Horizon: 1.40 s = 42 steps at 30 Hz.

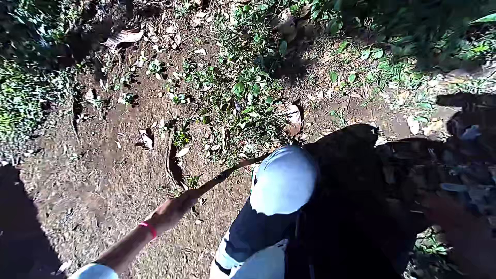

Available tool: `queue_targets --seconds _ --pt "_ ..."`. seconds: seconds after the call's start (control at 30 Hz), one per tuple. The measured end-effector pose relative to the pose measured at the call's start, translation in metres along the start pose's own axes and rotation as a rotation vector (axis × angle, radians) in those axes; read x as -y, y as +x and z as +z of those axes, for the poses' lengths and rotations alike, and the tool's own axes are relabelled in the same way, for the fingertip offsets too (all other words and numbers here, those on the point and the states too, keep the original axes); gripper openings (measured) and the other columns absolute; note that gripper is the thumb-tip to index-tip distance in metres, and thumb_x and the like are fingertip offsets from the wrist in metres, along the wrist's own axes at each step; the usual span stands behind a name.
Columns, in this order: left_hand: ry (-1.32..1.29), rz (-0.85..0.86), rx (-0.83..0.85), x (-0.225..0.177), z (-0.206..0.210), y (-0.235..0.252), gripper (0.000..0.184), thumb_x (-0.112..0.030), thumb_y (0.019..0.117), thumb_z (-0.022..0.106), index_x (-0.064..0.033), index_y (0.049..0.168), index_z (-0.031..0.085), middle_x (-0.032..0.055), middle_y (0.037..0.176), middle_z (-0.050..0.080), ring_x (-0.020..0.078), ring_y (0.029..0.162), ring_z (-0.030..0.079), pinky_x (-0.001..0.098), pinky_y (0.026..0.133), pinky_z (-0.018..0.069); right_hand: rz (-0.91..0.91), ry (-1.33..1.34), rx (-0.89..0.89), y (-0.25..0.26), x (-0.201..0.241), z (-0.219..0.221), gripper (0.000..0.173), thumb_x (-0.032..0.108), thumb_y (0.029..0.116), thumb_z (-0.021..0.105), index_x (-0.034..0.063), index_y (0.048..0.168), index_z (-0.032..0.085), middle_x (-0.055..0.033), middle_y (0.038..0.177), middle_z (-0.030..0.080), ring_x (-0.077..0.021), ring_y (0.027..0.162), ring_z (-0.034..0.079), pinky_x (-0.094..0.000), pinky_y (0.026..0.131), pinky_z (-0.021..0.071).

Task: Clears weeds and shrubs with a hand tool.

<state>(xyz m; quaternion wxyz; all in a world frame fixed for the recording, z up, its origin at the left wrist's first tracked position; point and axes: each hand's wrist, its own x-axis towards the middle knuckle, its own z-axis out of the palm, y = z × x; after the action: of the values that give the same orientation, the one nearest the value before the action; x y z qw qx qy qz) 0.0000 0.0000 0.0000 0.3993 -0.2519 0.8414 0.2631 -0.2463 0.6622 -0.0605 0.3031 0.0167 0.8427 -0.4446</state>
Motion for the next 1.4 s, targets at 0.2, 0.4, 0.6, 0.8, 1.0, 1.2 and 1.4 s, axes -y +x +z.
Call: queue_targets --seconds 0.2,0.4,0.6,0.8,1.0,1.2,1.4 --pt "0.204 0.015 -0.195 0.004 -0.093 0.104 0.045 -0.042 0.1104 0.04 -0.0201 0.149 0.05 0.0285 0.115 0.069 0.051 0.104 0.066 0.0741 0.089 0.0467 0.204 0.003 -0.133 -0.028 0.034 0.003 0.05 0.014 0.1031 0.047 -0.011 0.147 0.04 -0.03 0.144 0.049 -0.029 0.121 0.062 -0.0409 0.098 0.0539" --pt "0.003 -0.137 -0.726 -0.044 -0.186 0.138 0.047 -0.037 0.111 0.041 -0.008 0.148 0.044 0.0422 0.11 0.062 0.0649 0.104 0.06 0.0809 0.084 0.0424 0.374 0.041 -0.327 -0.064 0.076 0.018 0.048 0.006 0.1027 0.044 -0.0124 0.147 0.038 -0.0309 0.145 0.047 -0.0278 0.122 0.059 -0.0405 0.101 0.0496" --pt "0.155 0.073 -0.374 -0.059 -0.084 0.065 0.047 -0.04 0.1102 0.042 -0.0164 0.151 0.043 0.0306 0.096 0.068 0.0518 0.086 0.067 0.0722 0.078 0.0494 0.273 0.209 -0.28 -0.05 -0.029 0.006 0.048 0.019 0.1038 0.05 -0.0037 0.146 0.043 -0.0212 0.141 0.054 -0.0221 0.114 0.065 -0.0403 0.092 0.0561" --pt "0.16 0.146 -0.08 -0.062 -0.019 0.133 0.05 -0.045 0.1102 0.038 -0.02 0.152 0.047 0.0304 0.117 0.068 0.0522 0.106 0.066 0.0733 0.093 0.0455 0.337 0.198 -0.295 -0.059 -0.006 0.009 0.046 0.013 0.1055 0.046 -0.0008 0.149 0.042 -0.0192 0.146 0.052 -0.0228 0.118 0.064 -0.0413 0.094 0.0555" --pt "0.004 -0.199 -0.585 0.01 -0.102 0.158 0.051 -0.043 0.1101 0.041 -0.0118 0.151 0.042 0.0393 0.119 0.061 0.0592 0.106 0.061 0.0778 0.087 0.0443 0.439 0.169 -0.388 -0.088 -0.012 -0.008 0.043 0.012 0.108 0.041 -0.0043 0.148 0.04 -0.023 0.143 0.051 -0.0242 0.115 0.063 -0.0415 0.094 0.0547" --pt "0.269 0.175 -0.205 -0.06 -0.07 0.095 0.049 -0.039 0.1101 0.039 -0.0123 0.151 0.046 0.0341 0.108 0.067 0.0545 0.095 0.066 0.0754 0.082 0.046 0.387 0.204 -0.452 -0.081 -0.069 -0.016 0.044 0.022 0.1062 0.047 0.0035 0.146 0.048 -0.0162 0.135 0.057 -0.0175 0.105 0.065 -0.0364 0.087 0.056" --pt "0.547 0.319 0.235 -0.131 -0.067 0.159 0.038 -0.024 0.1091 0.048 -0.0256 0.147 0.054 0.0221 0.106 0.072 0.0418 0.095 0.069 0.064 0.085 0.0523 0.414 0.254 -0.455 -0.083 -0.116 -0.019 0.037 0.011 0.1036 0.05 0.0014 0.14 0.052 -0.0163 0.131 0.062 -0.0206 0.105 0.068 -0.0372 0.086 0.0586"
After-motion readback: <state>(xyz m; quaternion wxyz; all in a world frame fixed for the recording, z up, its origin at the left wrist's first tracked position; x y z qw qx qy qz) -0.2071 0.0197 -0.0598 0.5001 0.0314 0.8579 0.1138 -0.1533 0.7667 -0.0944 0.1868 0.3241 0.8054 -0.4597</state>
